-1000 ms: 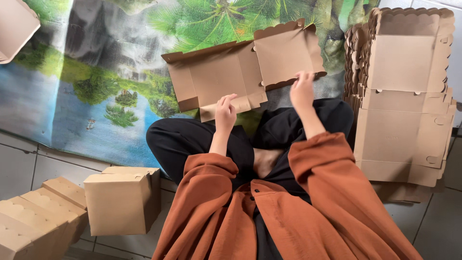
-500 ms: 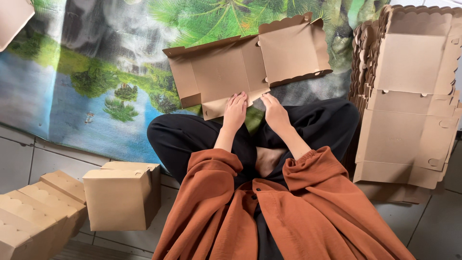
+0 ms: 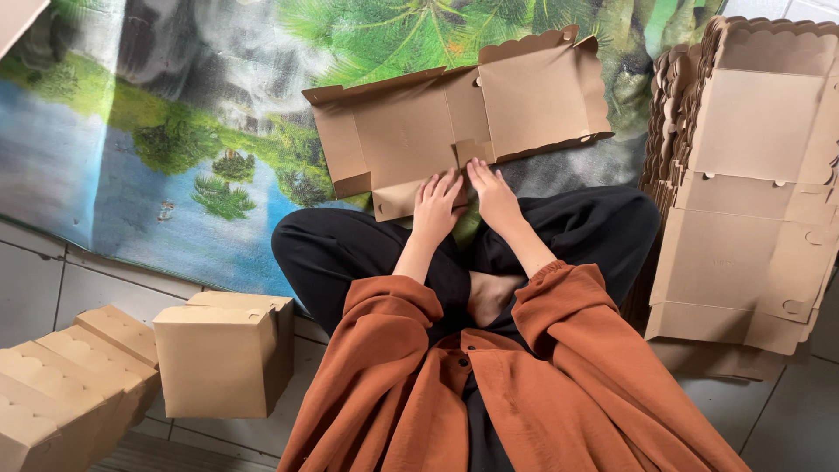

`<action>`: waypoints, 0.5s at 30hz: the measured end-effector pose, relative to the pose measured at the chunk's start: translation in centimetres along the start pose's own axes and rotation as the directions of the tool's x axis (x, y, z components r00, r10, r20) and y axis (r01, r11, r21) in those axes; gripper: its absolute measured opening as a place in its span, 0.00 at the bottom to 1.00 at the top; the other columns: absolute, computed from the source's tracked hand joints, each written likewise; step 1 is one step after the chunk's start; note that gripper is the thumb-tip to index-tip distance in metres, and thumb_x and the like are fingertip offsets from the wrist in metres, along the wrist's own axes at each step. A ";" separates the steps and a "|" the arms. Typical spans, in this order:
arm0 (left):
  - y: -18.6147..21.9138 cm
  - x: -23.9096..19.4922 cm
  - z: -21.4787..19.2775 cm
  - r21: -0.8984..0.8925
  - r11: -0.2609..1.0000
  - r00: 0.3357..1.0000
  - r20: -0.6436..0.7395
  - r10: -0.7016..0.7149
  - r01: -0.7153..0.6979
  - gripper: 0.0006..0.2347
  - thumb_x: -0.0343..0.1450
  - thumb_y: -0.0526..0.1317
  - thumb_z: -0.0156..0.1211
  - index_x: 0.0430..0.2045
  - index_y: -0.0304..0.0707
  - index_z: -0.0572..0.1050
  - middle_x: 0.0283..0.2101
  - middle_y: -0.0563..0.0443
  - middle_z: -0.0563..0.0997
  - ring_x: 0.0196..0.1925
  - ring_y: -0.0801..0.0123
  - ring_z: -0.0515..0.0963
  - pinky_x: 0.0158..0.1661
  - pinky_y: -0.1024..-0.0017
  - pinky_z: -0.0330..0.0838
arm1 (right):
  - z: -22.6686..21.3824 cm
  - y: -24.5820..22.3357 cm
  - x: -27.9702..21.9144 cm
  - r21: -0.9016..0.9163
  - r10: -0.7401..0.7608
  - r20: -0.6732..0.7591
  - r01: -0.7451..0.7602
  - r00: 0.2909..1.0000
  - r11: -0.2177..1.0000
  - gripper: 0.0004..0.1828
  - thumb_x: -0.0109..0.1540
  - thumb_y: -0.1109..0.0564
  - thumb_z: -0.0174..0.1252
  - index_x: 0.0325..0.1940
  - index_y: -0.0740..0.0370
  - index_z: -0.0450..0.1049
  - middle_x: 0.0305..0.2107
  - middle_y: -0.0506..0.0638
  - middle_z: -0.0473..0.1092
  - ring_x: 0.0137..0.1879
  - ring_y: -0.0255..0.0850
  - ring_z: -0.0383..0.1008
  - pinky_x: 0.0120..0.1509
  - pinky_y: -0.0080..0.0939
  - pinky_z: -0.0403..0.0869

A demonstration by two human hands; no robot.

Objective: The person assembles a flat-packed cardboard box by folding the side flaps, inserting tabs into slots, and securing the top flaps. The process is performed by hand without tools.

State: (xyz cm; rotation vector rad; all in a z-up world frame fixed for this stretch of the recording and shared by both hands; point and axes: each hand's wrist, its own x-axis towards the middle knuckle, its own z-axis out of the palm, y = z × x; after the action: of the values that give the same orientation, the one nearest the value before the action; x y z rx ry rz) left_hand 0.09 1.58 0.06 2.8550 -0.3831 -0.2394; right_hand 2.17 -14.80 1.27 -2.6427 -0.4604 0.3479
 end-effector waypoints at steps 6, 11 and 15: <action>1.1 0.7 -1.3 0.083 0.997 1.000 0.019 0.005 -0.006 0.27 0.70 0.59 0.43 0.65 0.63 0.52 0.69 0.72 0.51 0.60 0.54 0.63 0.55 0.51 0.58 | 1.1 -0.4 0.2 -0.274 0.097 0.113 -0.062 0.989 0.960 0.39 0.59 0.61 0.52 0.73 0.57 0.47 0.71 0.49 0.43 0.76 0.44 0.40 0.73 0.68 0.38; 1.5 1.2 -0.5 0.078 0.997 0.999 0.044 -0.029 0.026 0.24 0.72 0.55 0.41 0.65 0.62 0.52 0.69 0.73 0.51 0.60 0.52 0.63 0.55 0.50 0.58 | 1.8 -0.1 0.4 -0.315 0.159 0.118 -0.115 0.980 0.942 0.37 0.61 0.57 0.50 0.74 0.52 0.46 0.71 0.43 0.42 0.76 0.44 0.38 0.72 0.72 0.36; 1.7 1.2 -0.8 0.060 0.997 0.991 0.118 -0.056 0.049 0.24 0.73 0.55 0.39 0.66 0.62 0.50 0.70 0.73 0.48 0.62 0.52 0.60 0.58 0.48 0.54 | 0.9 -0.8 0.3 -0.322 0.232 0.111 -0.186 0.966 0.928 0.40 0.61 0.59 0.50 0.74 0.48 0.43 0.71 0.39 0.41 0.76 0.46 0.38 0.70 0.76 0.35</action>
State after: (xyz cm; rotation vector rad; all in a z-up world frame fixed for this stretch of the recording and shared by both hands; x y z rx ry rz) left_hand 1.01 -0.17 1.15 2.9176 -0.3436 -0.4174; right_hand 1.92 -13.69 0.77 -2.9965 -0.2961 0.5844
